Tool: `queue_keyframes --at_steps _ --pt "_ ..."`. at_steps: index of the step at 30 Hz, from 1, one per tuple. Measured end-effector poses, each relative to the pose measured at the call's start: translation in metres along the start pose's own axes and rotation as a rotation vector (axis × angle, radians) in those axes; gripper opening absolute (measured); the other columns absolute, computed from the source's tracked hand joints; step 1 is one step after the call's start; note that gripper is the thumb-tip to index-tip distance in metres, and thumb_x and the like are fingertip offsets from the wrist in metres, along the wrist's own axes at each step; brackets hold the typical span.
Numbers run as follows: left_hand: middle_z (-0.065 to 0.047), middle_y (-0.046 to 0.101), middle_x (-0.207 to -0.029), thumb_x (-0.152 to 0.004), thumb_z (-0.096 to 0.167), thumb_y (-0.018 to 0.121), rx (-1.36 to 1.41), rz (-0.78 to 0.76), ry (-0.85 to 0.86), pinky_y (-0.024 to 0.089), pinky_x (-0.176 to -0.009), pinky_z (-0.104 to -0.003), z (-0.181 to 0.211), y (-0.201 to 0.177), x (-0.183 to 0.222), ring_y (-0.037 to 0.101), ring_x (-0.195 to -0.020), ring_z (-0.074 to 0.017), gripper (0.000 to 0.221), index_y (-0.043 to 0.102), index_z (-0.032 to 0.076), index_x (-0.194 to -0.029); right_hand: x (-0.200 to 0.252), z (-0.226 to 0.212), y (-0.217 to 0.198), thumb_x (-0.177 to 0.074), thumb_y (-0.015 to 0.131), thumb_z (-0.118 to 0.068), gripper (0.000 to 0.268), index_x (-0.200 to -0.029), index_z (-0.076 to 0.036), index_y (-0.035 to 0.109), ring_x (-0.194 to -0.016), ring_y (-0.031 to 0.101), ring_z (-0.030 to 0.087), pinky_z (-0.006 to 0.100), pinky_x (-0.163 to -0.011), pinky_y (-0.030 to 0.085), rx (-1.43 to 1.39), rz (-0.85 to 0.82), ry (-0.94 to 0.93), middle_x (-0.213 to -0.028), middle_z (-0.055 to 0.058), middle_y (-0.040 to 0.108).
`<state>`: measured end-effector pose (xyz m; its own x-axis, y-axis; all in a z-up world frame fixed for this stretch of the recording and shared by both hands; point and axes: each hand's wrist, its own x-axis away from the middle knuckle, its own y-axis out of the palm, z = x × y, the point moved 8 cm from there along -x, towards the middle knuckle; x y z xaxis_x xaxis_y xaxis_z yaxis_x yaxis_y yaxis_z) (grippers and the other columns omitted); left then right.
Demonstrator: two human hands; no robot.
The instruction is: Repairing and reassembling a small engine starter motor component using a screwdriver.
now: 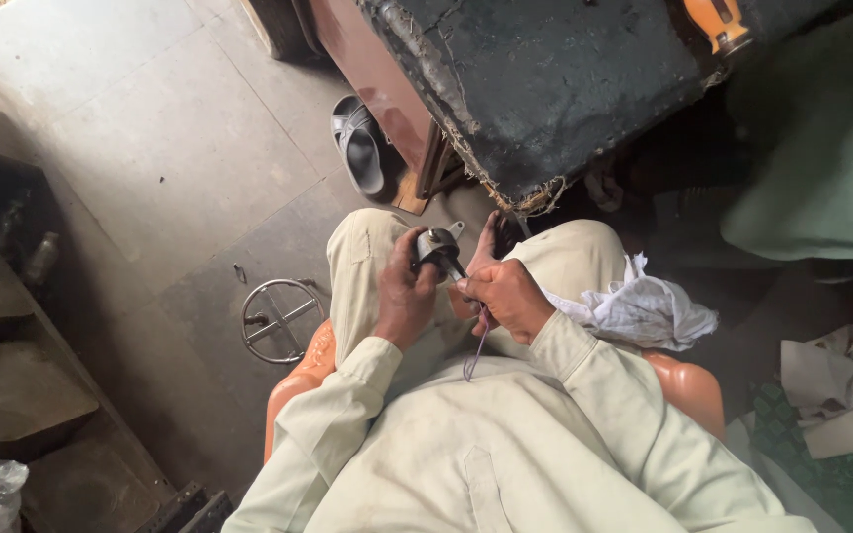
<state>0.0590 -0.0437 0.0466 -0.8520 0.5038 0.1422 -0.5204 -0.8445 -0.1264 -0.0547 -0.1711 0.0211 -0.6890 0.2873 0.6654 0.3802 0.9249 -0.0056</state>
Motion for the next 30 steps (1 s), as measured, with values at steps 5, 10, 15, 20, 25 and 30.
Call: queue_keyframes --at_steps 5,10,15,20,25,30 --pt "-0.024 0.072 -0.117 -0.085 -0.002 0.066 -0.237 0.008 0.260 0.057 -0.084 -0.044 0.017 0.002 0.004 0.072 -0.104 -0.0375 0.053 0.054 0.004 -0.137 -0.006 0.014 -0.003 -0.093 0.070 -0.016 0.026 -0.081 0.008 0.072 -0.050 0.056 0.013 0.033 -0.040 0.057 -0.091 -0.013 0.090 -0.067 0.006 0.062" --pt "-0.021 0.073 -0.108 -0.085 0.000 0.066 -0.222 -0.043 -0.015 0.059 -0.082 -0.044 0.002 0.006 0.002 0.076 -0.096 -0.0362 0.053 0.055 0.009 -0.136 -0.008 0.013 -0.003 -0.093 0.070 -0.018 0.029 -0.078 0.007 0.072 -0.048 0.057 0.014 0.032 -0.041 0.057 0.049 -0.005 0.022 -0.065 0.006 0.061" --pt "-0.023 0.071 -0.115 -0.085 -0.004 0.066 -0.258 -0.020 0.216 0.058 -0.084 -0.046 -0.003 0.009 0.003 0.072 -0.103 -0.0404 0.053 0.053 0.005 -0.136 -0.019 0.031 -0.004 -0.093 0.071 -0.019 0.029 -0.076 0.005 0.071 -0.049 0.055 0.012 0.034 -0.041 0.057 -0.042 -0.021 0.086 -0.064 0.005 0.059" --pt "-0.023 0.071 -0.114 -0.084 -0.005 0.066 -0.269 -0.036 0.226 0.057 -0.083 -0.046 0.001 0.011 0.003 0.072 -0.102 -0.0419 0.053 0.054 0.004 -0.135 -0.018 0.038 -0.003 -0.094 0.072 -0.019 0.026 -0.080 0.002 0.071 -0.049 0.050 0.010 0.034 -0.044 0.059 -0.124 -0.051 0.169 -0.064 0.002 0.057" --pt "-0.017 0.072 -0.114 -0.086 -0.006 0.057 0.086 -0.073 -0.061 0.066 -0.078 -0.035 -0.035 0.010 -0.006 0.075 -0.097 -0.0241 0.051 0.054 0.000 -0.137 -0.017 0.038 0.000 -0.093 0.072 -0.020 0.031 -0.075 0.004 0.065 -0.047 0.057 0.014 0.035 -0.045 0.058 -0.052 -0.089 0.135 -0.064 0.005 0.059" --pt "-0.015 0.069 -0.114 -0.088 -0.006 0.051 0.335 -0.146 -0.214 0.066 -0.076 -0.033 -0.054 0.014 -0.008 0.073 -0.091 -0.0184 0.053 0.049 -0.002 -0.141 0.011 -0.003 0.008 -0.092 0.069 -0.023 0.034 -0.071 0.004 0.069 -0.048 0.061 0.014 0.029 -0.046 0.051 0.170 -0.009 0.033 -0.061 0.007 0.064"
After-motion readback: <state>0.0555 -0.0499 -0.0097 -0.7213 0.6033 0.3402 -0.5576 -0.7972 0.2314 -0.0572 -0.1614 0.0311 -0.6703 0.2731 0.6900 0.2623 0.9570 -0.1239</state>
